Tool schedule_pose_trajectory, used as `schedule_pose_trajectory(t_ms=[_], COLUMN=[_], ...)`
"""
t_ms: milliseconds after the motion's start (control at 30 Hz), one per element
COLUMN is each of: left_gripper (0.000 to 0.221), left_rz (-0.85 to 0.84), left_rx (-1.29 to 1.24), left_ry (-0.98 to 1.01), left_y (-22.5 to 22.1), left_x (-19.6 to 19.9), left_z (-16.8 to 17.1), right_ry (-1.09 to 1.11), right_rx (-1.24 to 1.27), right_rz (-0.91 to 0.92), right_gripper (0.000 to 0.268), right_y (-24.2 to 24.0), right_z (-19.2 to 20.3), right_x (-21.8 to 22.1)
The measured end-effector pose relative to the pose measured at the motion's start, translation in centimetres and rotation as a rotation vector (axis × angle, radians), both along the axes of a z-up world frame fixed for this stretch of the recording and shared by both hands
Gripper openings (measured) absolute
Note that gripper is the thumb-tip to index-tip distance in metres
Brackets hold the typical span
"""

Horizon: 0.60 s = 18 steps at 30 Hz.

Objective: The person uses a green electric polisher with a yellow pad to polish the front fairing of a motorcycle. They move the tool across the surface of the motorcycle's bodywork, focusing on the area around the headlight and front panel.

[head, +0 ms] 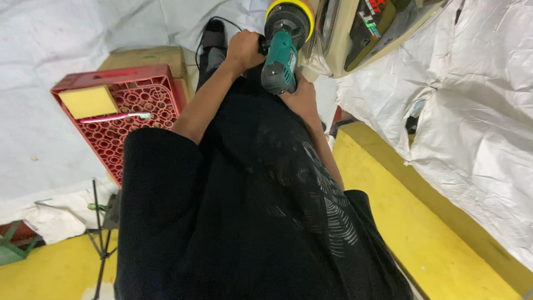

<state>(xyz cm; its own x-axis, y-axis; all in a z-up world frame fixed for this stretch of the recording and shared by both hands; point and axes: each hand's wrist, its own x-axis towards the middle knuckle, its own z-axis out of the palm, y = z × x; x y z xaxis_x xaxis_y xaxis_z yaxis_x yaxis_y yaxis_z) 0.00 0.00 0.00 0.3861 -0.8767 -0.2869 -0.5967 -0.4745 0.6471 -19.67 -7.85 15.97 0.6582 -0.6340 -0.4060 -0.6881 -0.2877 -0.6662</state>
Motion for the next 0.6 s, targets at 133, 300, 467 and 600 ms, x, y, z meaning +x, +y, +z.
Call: schedule_pose_trajectory(t_ms=[133, 300, 467, 600], left_gripper=[0.027, 0.025, 0.032, 0.047], left_rz=[-0.048, -0.020, -0.070, -0.048], left_rx=[-0.006, 0.015, 0.051, 0.053], left_ry=[-0.031, 0.014, -0.086, -0.142], left_y=[-0.3, -0.3, -0.3, -0.2], left_x=[0.6, 1.6, 2.9, 4.2], left_z=[0.9, 2.0, 1.4, -0.7], right_ry=[0.058, -0.065, -0.093, -0.095], right_rx=[0.025, 0.000, 0.016, -0.021], right_rz=[-0.039, -0.034, -0.065, -0.074], right_gripper=[0.062, 0.068, 0.062, 0.067], right_y=[0.0, 0.3, 0.7, 0.7], right_z=[-0.2, -2.2, -2.7, -2.4], right_x=[0.1, -0.2, 0.2, 1.1])
